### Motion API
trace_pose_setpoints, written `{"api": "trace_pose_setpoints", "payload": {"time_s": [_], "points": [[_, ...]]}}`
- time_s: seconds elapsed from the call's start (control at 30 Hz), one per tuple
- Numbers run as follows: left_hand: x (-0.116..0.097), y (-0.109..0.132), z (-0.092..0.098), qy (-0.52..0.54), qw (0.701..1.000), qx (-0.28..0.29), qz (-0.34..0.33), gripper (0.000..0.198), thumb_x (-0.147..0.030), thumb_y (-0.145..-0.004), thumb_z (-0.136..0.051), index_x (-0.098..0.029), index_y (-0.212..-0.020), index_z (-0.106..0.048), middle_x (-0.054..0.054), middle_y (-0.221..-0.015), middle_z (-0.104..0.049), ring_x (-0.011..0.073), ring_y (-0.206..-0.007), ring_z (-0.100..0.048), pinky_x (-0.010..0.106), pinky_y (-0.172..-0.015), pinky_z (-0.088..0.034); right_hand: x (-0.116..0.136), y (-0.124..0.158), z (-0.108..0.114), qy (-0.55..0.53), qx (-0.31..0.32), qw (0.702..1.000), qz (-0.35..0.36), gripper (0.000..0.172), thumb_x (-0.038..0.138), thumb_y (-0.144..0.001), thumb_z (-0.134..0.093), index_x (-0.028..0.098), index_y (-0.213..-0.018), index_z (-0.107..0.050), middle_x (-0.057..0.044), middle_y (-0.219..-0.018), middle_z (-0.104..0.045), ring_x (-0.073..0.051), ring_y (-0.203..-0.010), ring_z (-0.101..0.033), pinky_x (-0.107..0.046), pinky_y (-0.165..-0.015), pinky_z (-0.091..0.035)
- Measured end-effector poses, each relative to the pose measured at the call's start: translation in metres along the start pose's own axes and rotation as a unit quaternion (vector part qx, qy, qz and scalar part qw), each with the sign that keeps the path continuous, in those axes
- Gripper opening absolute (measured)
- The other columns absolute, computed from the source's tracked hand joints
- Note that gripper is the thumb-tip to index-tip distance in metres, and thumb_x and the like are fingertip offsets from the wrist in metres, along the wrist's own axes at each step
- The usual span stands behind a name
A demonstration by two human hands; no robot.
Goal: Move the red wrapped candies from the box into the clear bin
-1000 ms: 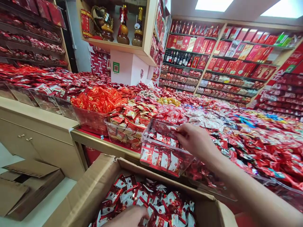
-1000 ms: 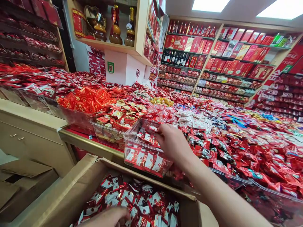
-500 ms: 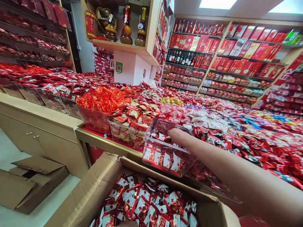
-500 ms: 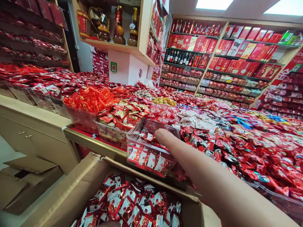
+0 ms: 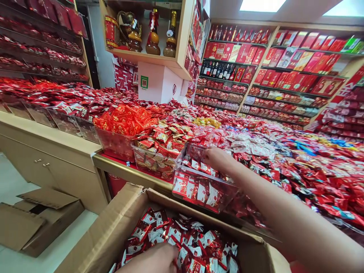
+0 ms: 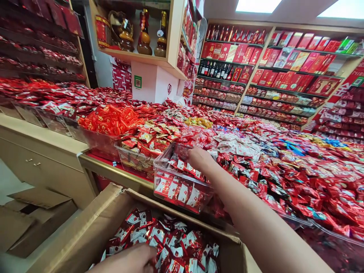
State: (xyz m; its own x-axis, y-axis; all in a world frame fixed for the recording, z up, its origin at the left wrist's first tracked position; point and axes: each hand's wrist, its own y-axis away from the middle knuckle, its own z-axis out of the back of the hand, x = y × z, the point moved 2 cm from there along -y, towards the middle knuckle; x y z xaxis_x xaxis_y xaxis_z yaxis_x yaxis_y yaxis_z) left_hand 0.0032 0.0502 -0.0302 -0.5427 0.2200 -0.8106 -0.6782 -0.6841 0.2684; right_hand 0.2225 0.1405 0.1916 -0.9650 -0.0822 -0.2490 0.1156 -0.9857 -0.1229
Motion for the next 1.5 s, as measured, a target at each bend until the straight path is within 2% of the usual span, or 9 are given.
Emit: {"api": "trace_pose_setpoints", "payload": {"time_s": [0.17, 0.27, 0.37, 0.47, 0.6, 0.8, 1.23, 1.43, 1.5], "points": [[-0.039, -0.002, 0.024, 0.015, 0.996, -0.082, -0.031, 0.016, -0.032, -0.072, -0.044, -0.019, -0.066, -0.050, -0.001, -0.064, -0.048, 0.0142, -0.062, -0.042, 0.024, -0.059, -0.031, 0.048, 0.073, 0.042, -0.143, -0.203, 0.965, 0.078, 0.022, 0.027, -0.083, -0.037, 0.016, -0.080, -0.056, -0.007, -0.081, -0.057, -0.016, -0.077, -0.052, -0.027, -0.068, -0.040], [-0.052, -0.001, 0.027, 0.215, 0.975, -0.058, -0.028, 0.022, -0.041, -0.073, -0.047, -0.019, -0.073, -0.047, -0.004, -0.060, -0.046, 0.0112, -0.057, -0.041, 0.021, -0.055, -0.032, 0.089, 0.129, 0.007, -0.310, -0.148, 0.925, 0.165, 0.015, 0.023, -0.081, -0.042, 0.019, -0.074, -0.055, -0.002, -0.068, -0.055, -0.012, -0.061, -0.051, -0.022, -0.056, -0.042], [-0.058, 0.001, 0.026, 0.376, 0.926, -0.029, -0.031, 0.028, -0.045, -0.071, -0.051, -0.018, -0.078, -0.045, -0.005, -0.061, -0.049, 0.0087, -0.052, -0.043, 0.020, -0.051, -0.033, 0.108, 0.158, -0.052, -0.426, -0.127, 0.895, 0.045, 0.019, 0.022, -0.077, -0.047, 0.018, -0.094, -0.054, -0.008, -0.089, -0.057, -0.016, -0.074, -0.055, -0.026, -0.062, -0.046], [-0.060, 0.001, 0.024, 0.431, 0.901, -0.030, -0.039, 0.029, -0.042, -0.069, -0.057, -0.017, -0.080, -0.048, -0.002, -0.066, -0.056, 0.0092, -0.054, -0.048, 0.021, -0.054, -0.037, 0.113, 0.164, -0.098, -0.609, -0.068, 0.782, -0.112, 0.040, 0.031, -0.074, -0.053, 0.017, -0.110, -0.045, -0.008, -0.091, -0.057, -0.016, -0.072, -0.055, -0.026, -0.059, -0.046], [-0.059, 0.002, 0.024, 0.433, 0.900, -0.044, -0.036, 0.025, -0.035, -0.067, -0.061, -0.014, -0.078, -0.054, -0.001, -0.068, -0.058, 0.0092, -0.060, -0.050, 0.020, -0.058, -0.039, 0.120, 0.159, -0.118, -0.789, 0.029, 0.585, -0.185, 0.028, 0.039, -0.070, -0.057, 0.015, -0.084, -0.055, 0.001, -0.063, -0.054, -0.009, -0.051, -0.048, -0.018, -0.043, -0.037], [-0.060, 0.002, 0.017, 0.422, 0.906, -0.030, -0.012, 0.035, -0.024, -0.055, -0.072, -0.013, -0.085, -0.057, 0.005, -0.084, -0.063, 0.0152, -0.077, -0.057, 0.026, -0.072, -0.042, 0.115, 0.164, -0.126, -0.841, 0.024, 0.476, -0.256, 0.029, 0.039, -0.065, -0.063, 0.014, -0.062, -0.048, 0.004, -0.053, -0.053, -0.005, -0.045, -0.042, -0.018, -0.047, -0.032], [-0.061, 0.006, 0.014, 0.410, 0.911, -0.040, 0.007, 0.029, -0.034, -0.062, -0.067, -0.014, -0.082, -0.061, 0.002, -0.077, -0.063, 0.0120, -0.070, -0.054, 0.021, -0.064, -0.039, 0.118, 0.169, -0.132, -0.813, -0.058, 0.513, -0.270, 0.029, 0.040, -0.063, -0.064, 0.016, -0.059, -0.049, 0.003, -0.044, -0.050, -0.008, -0.042, -0.044, -0.018, -0.041, -0.032], [-0.057, 0.009, 0.013, 0.523, 0.840, 0.053, 0.135, 0.044, -0.056, -0.072, -0.043, -0.017, -0.089, -0.053, 0.005, -0.081, -0.062, 0.0151, -0.066, -0.059, 0.022, -0.054, -0.040, 0.110, 0.173, -0.124, -0.651, -0.196, 0.729, -0.083, 0.009, 0.019, -0.074, -0.054, 0.020, -0.080, -0.061, -0.006, -0.089, -0.059, -0.017, -0.083, -0.056, -0.027, -0.071, -0.046], [-0.058, 0.008, 0.014, 0.550, 0.826, 0.044, 0.118, 0.033, -0.046, -0.072, -0.052, -0.017, -0.088, -0.051, 0.005, -0.077, -0.062, 0.0144, -0.065, -0.060, 0.022, -0.055, -0.041, 0.112, 0.175, -0.121, -0.610, -0.208, 0.764, -0.021, 0.018, 0.012, -0.075, -0.049, 0.022, -0.085, -0.061, -0.006, -0.092, -0.058, -0.016, -0.086, -0.056, -0.026, -0.074, -0.046]]}}
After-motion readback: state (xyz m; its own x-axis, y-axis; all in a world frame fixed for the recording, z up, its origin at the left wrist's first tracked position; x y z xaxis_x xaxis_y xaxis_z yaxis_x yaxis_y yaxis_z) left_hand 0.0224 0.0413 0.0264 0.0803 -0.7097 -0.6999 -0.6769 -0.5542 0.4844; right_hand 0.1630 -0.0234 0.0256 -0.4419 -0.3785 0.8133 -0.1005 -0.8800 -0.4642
